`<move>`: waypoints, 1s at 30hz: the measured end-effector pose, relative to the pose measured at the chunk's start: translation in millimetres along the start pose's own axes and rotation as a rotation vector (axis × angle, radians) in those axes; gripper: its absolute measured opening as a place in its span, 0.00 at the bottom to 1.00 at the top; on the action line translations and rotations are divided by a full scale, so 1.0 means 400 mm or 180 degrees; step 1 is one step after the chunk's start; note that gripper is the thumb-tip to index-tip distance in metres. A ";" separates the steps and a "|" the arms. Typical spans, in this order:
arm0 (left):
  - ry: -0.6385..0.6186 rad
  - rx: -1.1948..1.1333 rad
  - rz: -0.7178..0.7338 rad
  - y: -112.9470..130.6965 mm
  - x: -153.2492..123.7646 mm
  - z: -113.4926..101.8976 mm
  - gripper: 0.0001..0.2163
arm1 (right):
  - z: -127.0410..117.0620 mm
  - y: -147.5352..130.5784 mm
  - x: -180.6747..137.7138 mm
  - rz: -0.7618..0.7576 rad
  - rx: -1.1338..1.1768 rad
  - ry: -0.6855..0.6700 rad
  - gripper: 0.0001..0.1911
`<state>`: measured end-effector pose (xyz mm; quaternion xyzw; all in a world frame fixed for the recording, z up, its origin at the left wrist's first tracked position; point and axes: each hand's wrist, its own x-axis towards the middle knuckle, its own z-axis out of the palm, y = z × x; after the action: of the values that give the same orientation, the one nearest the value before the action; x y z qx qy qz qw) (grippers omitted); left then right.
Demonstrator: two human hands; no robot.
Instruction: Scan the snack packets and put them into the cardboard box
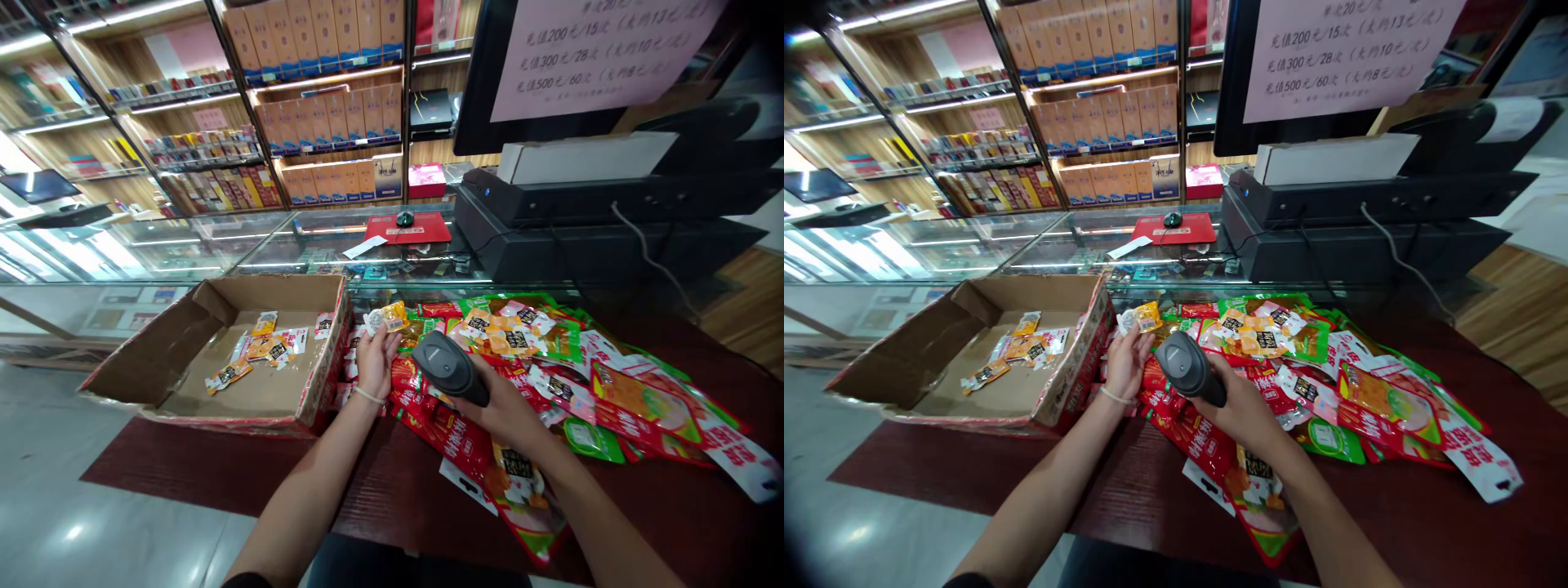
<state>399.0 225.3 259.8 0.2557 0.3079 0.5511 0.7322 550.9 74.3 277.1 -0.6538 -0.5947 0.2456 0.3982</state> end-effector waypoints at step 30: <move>-0.0635 0.5281 0.2991 0.435 -0.239 -0.041 0.12 | -0.076 0.019 0.020 0.0219 0.0507 0.1508 0.20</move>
<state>254.3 179.3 389.1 0.8359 0.4023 0.3707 0.0449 581.1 75.4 289.3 -0.6795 -0.4411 0.1450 0.5681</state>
